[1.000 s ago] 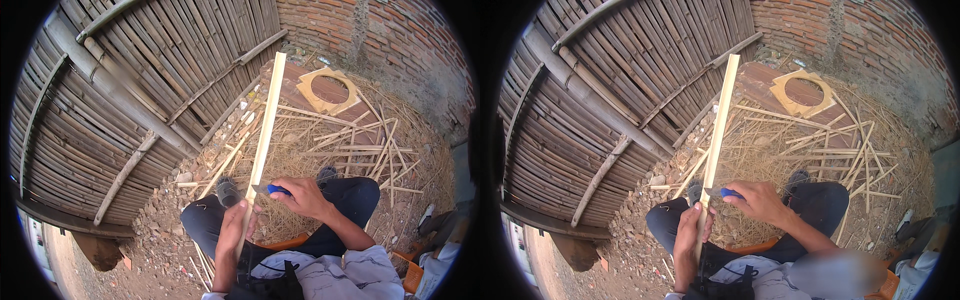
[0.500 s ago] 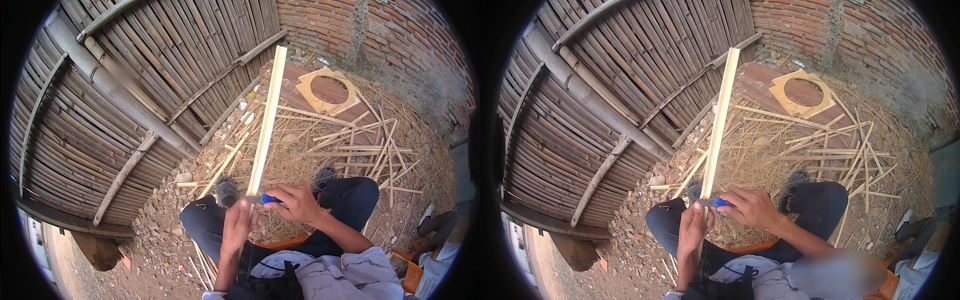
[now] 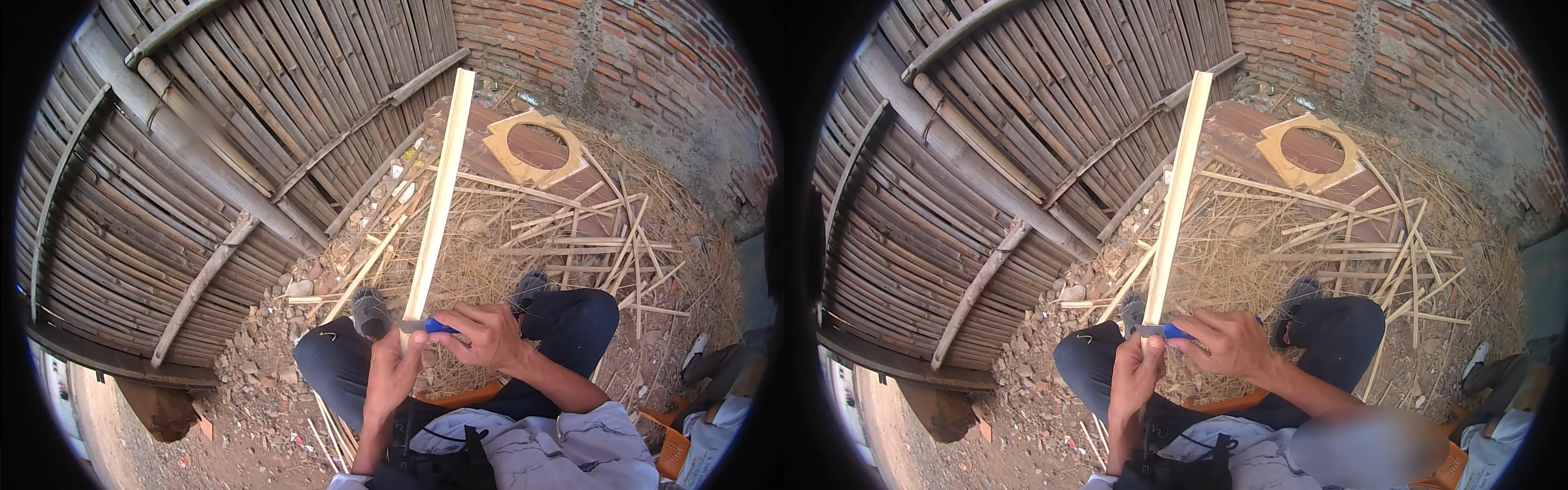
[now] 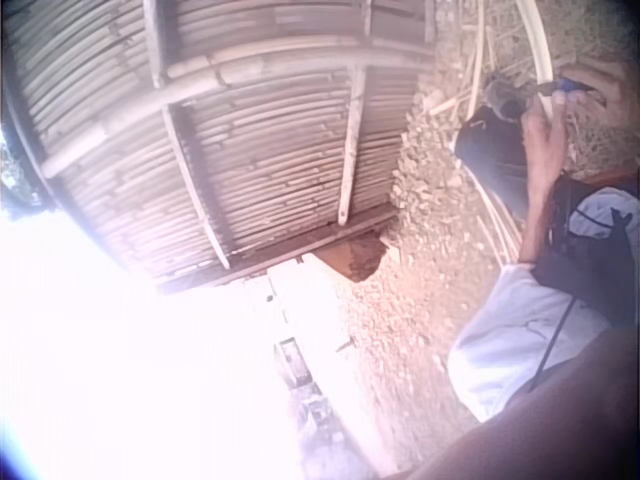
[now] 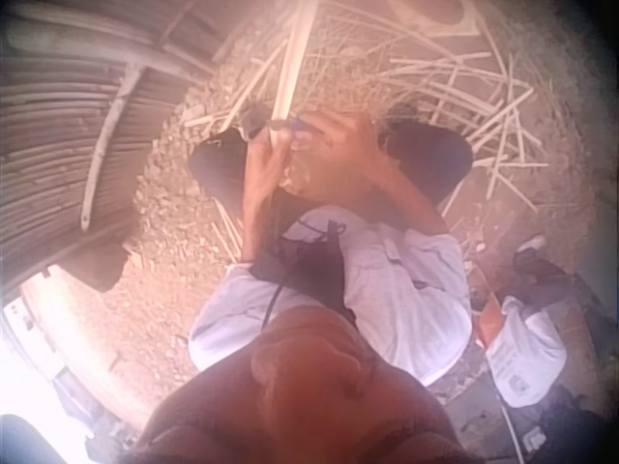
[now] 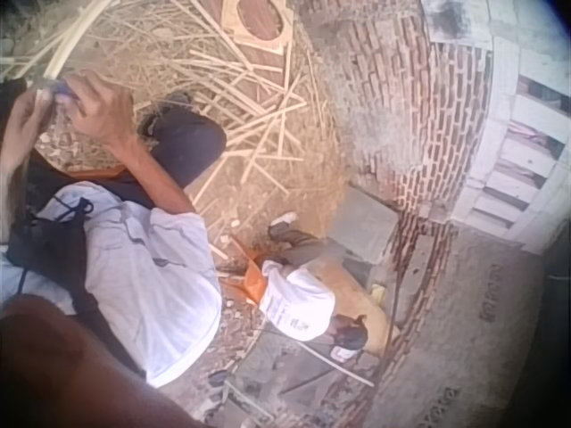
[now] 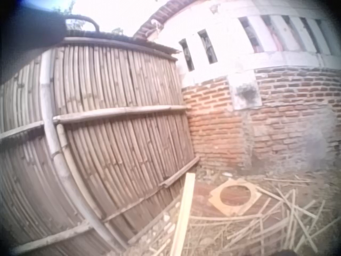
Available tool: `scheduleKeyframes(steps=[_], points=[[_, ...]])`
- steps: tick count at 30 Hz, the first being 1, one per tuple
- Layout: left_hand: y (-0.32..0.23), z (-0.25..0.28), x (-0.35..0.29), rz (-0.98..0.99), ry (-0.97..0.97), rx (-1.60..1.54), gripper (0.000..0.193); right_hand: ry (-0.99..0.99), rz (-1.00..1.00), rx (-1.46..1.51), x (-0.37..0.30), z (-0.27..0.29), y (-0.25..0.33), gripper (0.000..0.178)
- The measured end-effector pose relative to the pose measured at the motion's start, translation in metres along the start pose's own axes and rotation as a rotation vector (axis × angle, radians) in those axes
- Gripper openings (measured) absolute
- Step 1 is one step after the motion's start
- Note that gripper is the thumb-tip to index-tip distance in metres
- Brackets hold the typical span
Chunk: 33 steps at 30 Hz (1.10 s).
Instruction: The person sits cross-legged on the ground and uses a blue utility knife to shave and smooth a long, thin bamboo strip. They hold the strip with their left hand and repeatedly scrape the blade along its length to remove the outer layer, occasionally rotating the strip to work on different sides.
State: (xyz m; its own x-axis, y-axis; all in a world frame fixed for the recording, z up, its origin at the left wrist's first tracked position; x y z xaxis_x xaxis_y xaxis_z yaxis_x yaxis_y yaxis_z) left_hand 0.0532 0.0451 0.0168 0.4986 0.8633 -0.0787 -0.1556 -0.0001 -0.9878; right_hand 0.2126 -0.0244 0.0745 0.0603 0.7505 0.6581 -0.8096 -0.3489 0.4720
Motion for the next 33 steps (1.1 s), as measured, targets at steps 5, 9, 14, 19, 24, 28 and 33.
scheduleKeyframes(steps=[5,9,14,19,24,28,33], points=[[-0.002,-0.005,0.000,0.030,0.008,-0.054,0.043,-0.042,0.023,-0.042,0.004,0.007,0.006,0.032],[0.004,-0.004,0.000,0.053,0.028,-0.073,0.044,-0.041,0.026,-0.087,0.003,0.009,0.006,0.031],[0.005,-0.003,-0.001,0.072,0.027,-0.069,0.042,-0.071,0.040,-0.124,0.003,0.012,0.007,0.031],[0.005,-0.002,-0.002,0.074,0.013,-0.034,0.043,-0.074,0.048,-0.159,0.004,0.014,0.010,0.028],[0.008,0.000,-0.004,0.083,0.009,-0.023,0.043,-0.063,0.053,-0.178,0.003,0.013,0.012,0.028],[0.010,0.000,-0.005,0.105,0.020,-0.006,0.044,-0.035,0.033,-0.194,0.001,0.012,0.010,0.028],[0.029,0.003,-0.028,0.208,0.070,-0.055,0.046,-0.432,-0.281,-0.272,0.027,0.085,-0.074,0.028]])
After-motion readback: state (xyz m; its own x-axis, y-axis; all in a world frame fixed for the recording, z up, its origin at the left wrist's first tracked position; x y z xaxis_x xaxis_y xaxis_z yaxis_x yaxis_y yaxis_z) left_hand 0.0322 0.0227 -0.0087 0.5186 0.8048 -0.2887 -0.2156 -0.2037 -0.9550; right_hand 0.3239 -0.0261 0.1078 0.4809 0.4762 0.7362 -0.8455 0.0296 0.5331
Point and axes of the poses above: each hand's wrist, its own x-axis towards the middle knuckle, its own z-axis out of the back of the hand, y = z × x, the point moved 8 cm from there along x, towards the middle knuckle, and after that the axes turned 4 degrees about -y, right-handed, at the moved point
